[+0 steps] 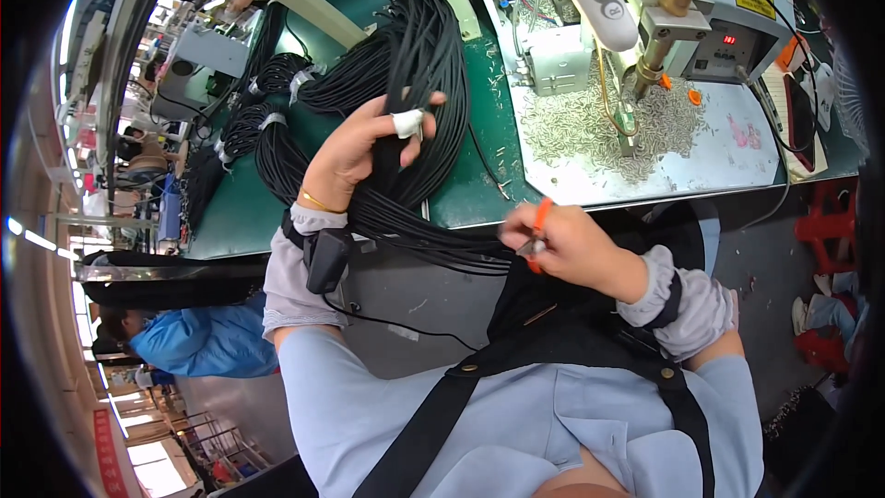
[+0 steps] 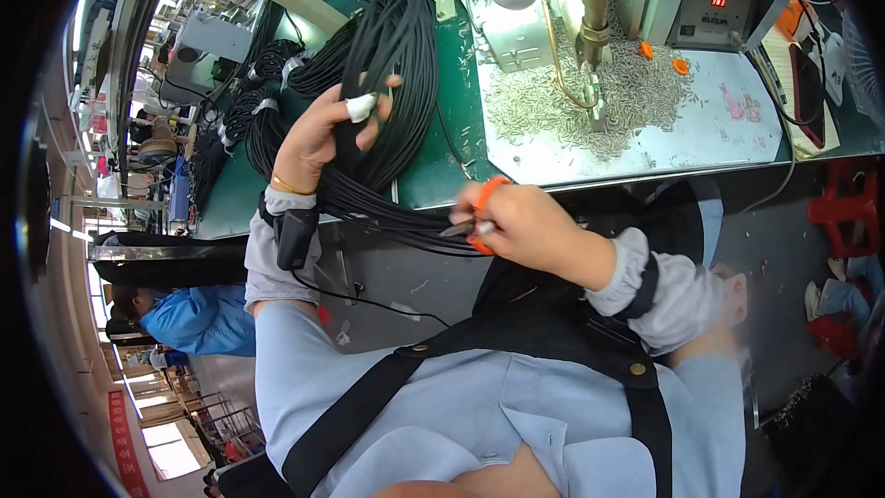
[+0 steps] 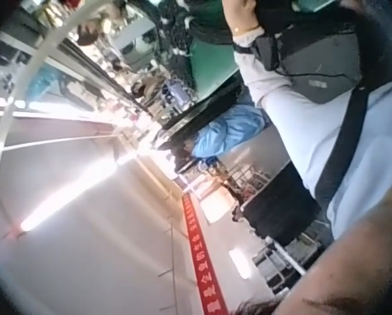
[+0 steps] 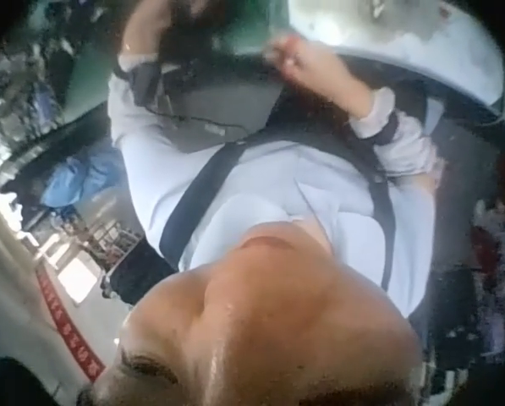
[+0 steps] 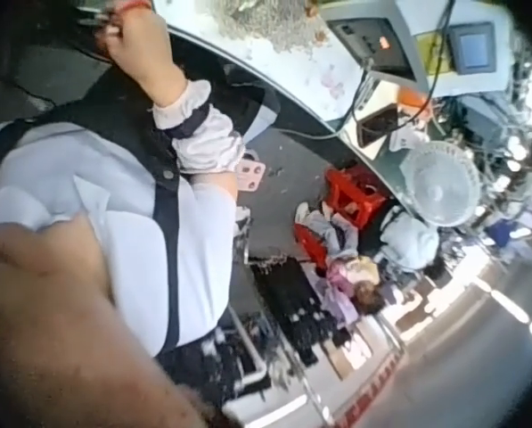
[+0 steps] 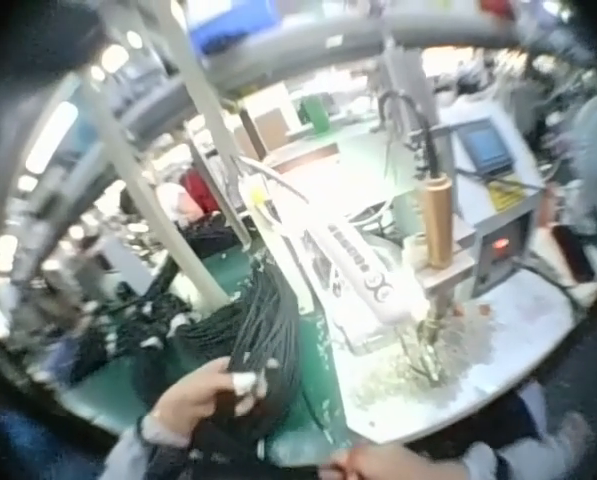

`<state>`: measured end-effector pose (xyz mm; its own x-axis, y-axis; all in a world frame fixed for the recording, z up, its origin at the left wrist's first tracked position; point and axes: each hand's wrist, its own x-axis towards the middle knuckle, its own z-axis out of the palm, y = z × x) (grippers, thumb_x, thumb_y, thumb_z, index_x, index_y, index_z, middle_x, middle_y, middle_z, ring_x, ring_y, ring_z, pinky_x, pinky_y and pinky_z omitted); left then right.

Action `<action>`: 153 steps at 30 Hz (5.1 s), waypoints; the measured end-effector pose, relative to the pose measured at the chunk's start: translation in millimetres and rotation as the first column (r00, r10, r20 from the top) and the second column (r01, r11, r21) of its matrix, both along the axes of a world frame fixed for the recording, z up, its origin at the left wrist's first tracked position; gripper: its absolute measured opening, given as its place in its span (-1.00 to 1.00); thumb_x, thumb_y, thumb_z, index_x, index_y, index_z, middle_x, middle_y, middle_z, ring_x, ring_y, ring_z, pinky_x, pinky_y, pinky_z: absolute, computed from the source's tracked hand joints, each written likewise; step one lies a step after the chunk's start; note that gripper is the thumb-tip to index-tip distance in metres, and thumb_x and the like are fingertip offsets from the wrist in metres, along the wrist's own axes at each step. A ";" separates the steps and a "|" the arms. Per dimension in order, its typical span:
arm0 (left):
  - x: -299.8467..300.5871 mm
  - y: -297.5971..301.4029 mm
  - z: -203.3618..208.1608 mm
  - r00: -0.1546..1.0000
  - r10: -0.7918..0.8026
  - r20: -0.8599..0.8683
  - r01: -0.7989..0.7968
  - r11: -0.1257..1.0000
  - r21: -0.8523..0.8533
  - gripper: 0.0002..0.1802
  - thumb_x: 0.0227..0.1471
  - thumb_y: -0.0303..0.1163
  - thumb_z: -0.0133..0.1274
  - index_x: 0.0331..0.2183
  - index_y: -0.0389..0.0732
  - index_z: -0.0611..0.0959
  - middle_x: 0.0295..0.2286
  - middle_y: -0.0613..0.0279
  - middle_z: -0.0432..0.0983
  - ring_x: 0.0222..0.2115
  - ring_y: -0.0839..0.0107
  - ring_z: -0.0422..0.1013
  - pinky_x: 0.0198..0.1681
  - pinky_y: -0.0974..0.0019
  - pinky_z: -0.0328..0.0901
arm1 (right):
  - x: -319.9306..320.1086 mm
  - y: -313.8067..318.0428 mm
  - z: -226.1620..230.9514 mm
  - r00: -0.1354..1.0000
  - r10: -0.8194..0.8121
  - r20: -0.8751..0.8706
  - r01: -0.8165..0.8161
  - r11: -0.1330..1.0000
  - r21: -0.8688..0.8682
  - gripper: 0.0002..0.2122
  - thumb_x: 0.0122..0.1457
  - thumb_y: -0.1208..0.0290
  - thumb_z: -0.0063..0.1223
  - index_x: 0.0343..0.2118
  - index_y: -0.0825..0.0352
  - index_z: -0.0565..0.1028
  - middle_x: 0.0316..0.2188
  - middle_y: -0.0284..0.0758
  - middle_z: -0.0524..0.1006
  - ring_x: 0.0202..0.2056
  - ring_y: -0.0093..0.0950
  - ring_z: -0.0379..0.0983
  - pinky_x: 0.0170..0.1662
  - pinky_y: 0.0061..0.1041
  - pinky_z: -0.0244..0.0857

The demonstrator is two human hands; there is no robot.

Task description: The person cuts a zip tie from a bundle of cables using shears, then picks up a group of cables and trims the ends of the individual wires.

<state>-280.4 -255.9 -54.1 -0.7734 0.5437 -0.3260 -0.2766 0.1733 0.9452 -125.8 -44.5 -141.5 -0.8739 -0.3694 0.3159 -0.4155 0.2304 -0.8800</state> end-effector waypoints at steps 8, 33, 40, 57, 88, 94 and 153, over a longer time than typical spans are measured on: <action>-0.9 -16.6 10.5 0.969 -0.244 0.042 0.148 0.707 0.692 -0.65 0.12 -0.12 -0.33 -0.42 -0.20 0.39 -0.85 0.44 0.11 -0.88 0.57 0.02 -0.76 0.47 -0.03 | -68.4 -97.5 10.6 0.863 -0.361 -0.354 0.337 0.933 -0.130 -0.72 -0.04 0.54 0.00 -0.20 0.30 0.35 -0.20 -0.30 0.42 0.04 -0.30 0.21 0.11 -0.12 -0.16; 22.3 -361.3 45.7 0.763 0.634 0.130 -0.332 0.211 0.919 -0.77 0.00 -0.56 -0.35 -0.26 -0.43 0.29 -0.62 0.34 0.16 -0.64 0.58 0.13 -0.52 0.52 0.13 | -97.6 -98.4 -7.1 0.804 -0.413 -0.428 0.520 0.838 0.167 -0.73 -0.15 0.52 0.08 -0.30 0.22 0.42 -0.28 -0.38 0.47 -0.02 -0.32 0.27 0.14 -0.12 -0.25; 88.3 -150.8 2.3 0.717 0.633 0.291 -0.440 0.088 0.894 -0.77 0.06 -0.48 -0.29 -0.25 -0.44 0.28 -0.67 0.40 0.07 -0.73 0.65 0.04 -0.67 0.58 0.03 | -60.2 -129.2 43.0 0.756 -0.378 -0.534 0.336 0.925 -0.179 -0.67 -0.13 0.49 0.09 -0.22 0.23 0.37 -0.14 -0.30 0.42 0.02 -0.29 0.21 0.15 -0.22 -0.26; 84.1 -95.8 37.6 0.806 0.592 -0.020 -0.306 0.445 0.842 -0.80 0.06 -0.41 -0.17 -0.24 -0.27 0.37 -0.50 0.24 0.35 -0.57 0.45 0.26 -0.46 0.33 0.28 | 1.8 -107.2 46.8 0.914 -0.110 -0.390 0.097 0.994 -0.053 -0.75 -0.18 0.49 0.15 -0.38 0.39 0.42 -0.59 -0.18 0.45 -0.56 -0.25 0.42 -0.52 -0.46 0.29; 167.9 36.8 49.8 0.829 0.520 -0.208 -0.275 0.701 0.658 -0.59 0.05 -0.39 -0.14 -0.05 -0.32 0.29 -0.26 -0.08 0.42 -0.30 0.16 0.43 -0.22 0.24 0.34 | 21.3 -33.3 82.8 0.993 -0.111 -0.047 0.076 0.881 -0.466 -0.83 0.11 0.42 -0.09 -0.34 0.44 0.40 -0.56 -0.34 0.47 -0.49 -0.63 0.37 -0.45 -0.67 0.20; 170.3 64.0 51.9 0.799 0.461 -0.387 -0.150 0.775 0.614 -0.53 0.02 -0.40 -0.06 -0.03 -0.33 0.29 -0.27 -0.05 0.44 -0.26 0.21 0.41 -0.18 0.26 0.32 | 23.2 -30.5 79.6 0.993 -0.122 0.006 0.117 0.942 -0.313 -0.83 0.04 0.48 0.01 -0.32 0.44 0.42 -0.59 -0.33 0.45 -0.53 -0.60 0.28 -0.44 -0.62 0.20; 206.3 154.0 5.2 0.977 -0.078 -0.196 0.117 0.974 0.193 -0.81 -0.04 -0.57 -0.09 -0.29 -0.36 0.47 -0.51 0.21 0.46 -0.48 0.50 0.39 -0.38 0.46 0.29 | 72.4 141.6 138.3 0.718 -0.192 -0.669 0.324 0.943 0.078 -0.25 -0.17 -0.03 0.09 0.05 0.36 0.17 0.06 -0.17 0.20 0.07 -0.27 0.16 0.15 -0.30 -0.15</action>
<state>-74.0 -101.9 -48.9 -0.7499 0.6592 -0.0567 -0.0838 -0.0095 0.9964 -53.4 97.1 -3.2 -0.5531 -0.2670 0.7891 -0.7653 0.5370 -0.3548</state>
